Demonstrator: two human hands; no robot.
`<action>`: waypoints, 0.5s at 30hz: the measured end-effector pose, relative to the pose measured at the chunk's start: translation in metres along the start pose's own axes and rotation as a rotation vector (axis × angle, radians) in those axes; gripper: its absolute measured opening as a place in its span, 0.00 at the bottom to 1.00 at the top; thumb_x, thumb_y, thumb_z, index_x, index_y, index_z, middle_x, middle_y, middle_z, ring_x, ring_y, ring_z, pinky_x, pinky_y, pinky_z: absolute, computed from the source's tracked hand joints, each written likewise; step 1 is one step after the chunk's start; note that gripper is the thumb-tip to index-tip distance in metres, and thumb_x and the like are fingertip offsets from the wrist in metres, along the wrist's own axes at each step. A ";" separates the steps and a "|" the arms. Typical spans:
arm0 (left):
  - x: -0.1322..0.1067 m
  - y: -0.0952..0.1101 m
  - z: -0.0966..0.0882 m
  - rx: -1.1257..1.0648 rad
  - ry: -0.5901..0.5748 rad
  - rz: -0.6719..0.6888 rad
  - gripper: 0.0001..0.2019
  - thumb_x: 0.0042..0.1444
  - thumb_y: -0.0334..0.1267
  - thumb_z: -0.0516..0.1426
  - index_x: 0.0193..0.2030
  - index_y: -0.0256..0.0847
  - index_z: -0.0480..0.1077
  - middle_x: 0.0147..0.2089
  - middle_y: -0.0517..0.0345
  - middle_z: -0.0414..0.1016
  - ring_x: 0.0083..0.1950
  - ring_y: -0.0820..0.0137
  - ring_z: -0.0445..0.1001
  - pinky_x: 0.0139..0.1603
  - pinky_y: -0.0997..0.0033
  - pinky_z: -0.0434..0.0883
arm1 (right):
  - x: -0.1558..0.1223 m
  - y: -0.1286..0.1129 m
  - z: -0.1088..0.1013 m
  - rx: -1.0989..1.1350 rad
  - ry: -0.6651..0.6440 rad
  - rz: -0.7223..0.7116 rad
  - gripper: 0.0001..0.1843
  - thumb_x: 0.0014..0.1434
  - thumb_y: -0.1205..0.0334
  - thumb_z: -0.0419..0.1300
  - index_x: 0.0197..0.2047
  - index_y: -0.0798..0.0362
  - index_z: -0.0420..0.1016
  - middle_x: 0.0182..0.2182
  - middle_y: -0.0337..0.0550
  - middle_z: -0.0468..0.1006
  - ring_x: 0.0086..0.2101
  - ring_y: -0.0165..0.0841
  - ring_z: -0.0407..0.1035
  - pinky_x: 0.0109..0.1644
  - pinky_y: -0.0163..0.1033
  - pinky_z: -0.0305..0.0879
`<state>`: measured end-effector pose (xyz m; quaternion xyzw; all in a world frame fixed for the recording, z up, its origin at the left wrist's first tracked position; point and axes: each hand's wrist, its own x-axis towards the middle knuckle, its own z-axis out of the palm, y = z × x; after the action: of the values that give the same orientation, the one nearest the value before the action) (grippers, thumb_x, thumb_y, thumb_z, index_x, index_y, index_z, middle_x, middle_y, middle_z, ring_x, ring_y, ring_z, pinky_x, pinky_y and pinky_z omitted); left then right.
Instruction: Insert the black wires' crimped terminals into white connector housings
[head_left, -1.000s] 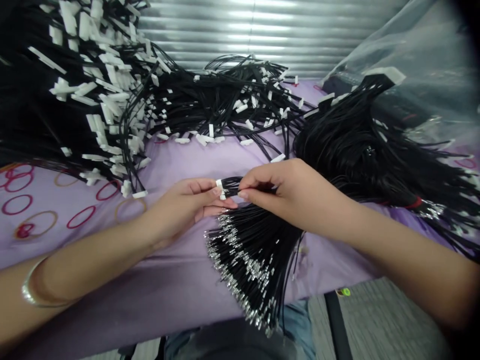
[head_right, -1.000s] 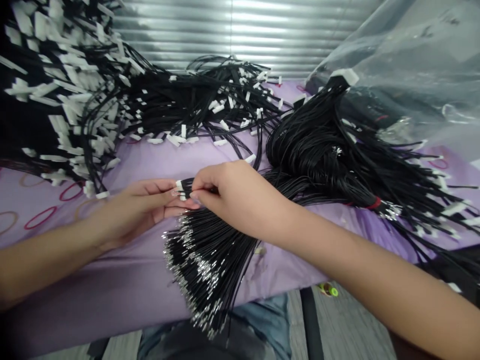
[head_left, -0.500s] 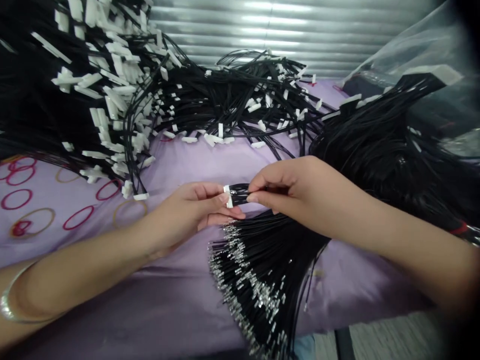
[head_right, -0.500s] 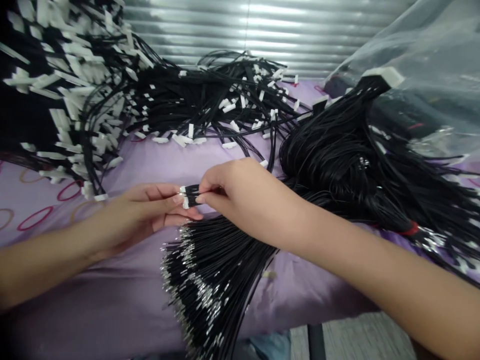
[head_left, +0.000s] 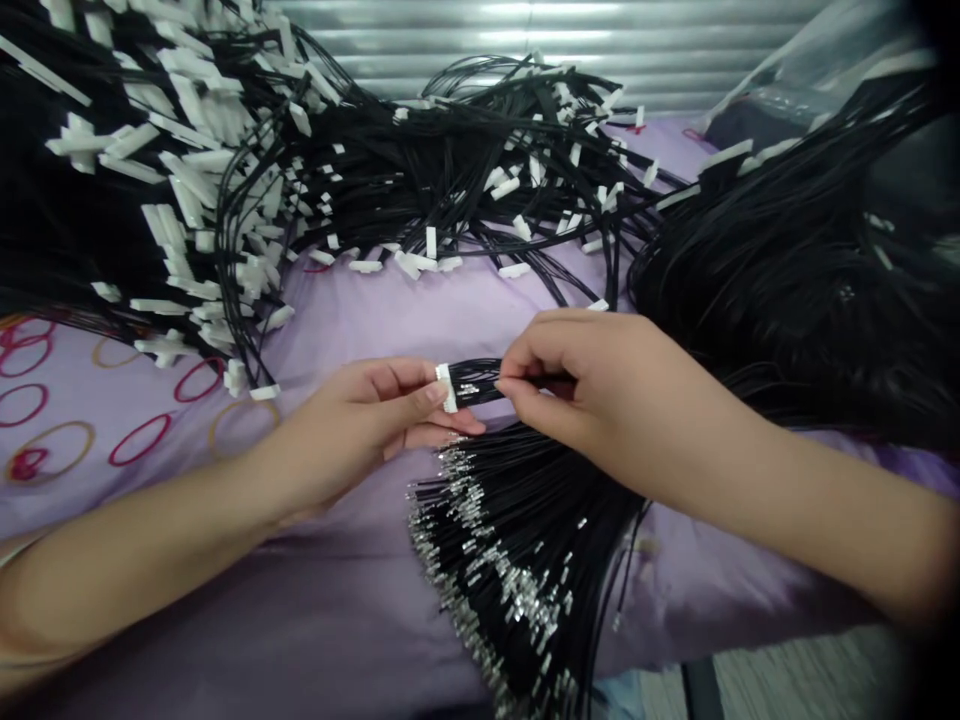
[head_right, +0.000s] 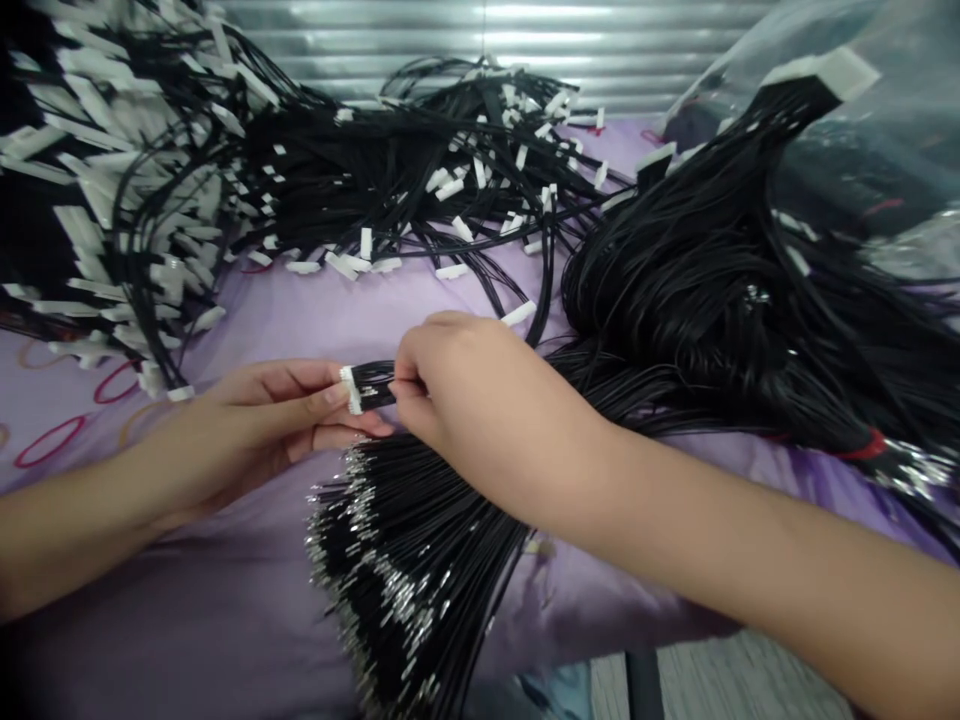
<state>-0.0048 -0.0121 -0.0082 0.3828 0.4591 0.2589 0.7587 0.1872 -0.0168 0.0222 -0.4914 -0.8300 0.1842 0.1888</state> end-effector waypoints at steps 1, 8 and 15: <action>0.000 0.000 0.000 0.012 0.001 0.002 0.07 0.53 0.35 0.58 0.36 0.33 0.72 0.36 0.52 0.79 0.41 0.72 0.78 0.44 0.80 0.75 | 0.001 0.000 0.001 -0.008 0.013 0.002 0.05 0.52 0.69 0.58 0.26 0.57 0.72 0.24 0.36 0.70 0.25 0.23 0.59 0.31 0.31 0.54; -0.001 -0.003 -0.001 0.051 -0.015 0.030 0.09 0.53 0.38 0.59 0.37 0.35 0.72 0.38 0.53 0.79 0.42 0.73 0.77 0.49 0.76 0.73 | -0.001 -0.007 0.007 -0.035 0.060 0.021 0.05 0.54 0.70 0.56 0.28 0.59 0.72 0.28 0.40 0.70 0.29 0.26 0.61 0.34 0.32 0.57; -0.002 -0.005 -0.001 0.082 -0.044 0.055 0.08 0.52 0.39 0.59 0.36 0.35 0.72 0.38 0.55 0.79 0.43 0.74 0.77 0.51 0.75 0.72 | -0.006 -0.008 0.008 -0.051 0.036 -0.028 0.06 0.55 0.69 0.55 0.28 0.58 0.71 0.28 0.40 0.69 0.29 0.26 0.61 0.34 0.33 0.56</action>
<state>-0.0068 -0.0159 -0.0117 0.4315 0.4418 0.2523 0.7449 0.1804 -0.0269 0.0183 -0.4875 -0.8378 0.1514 0.1936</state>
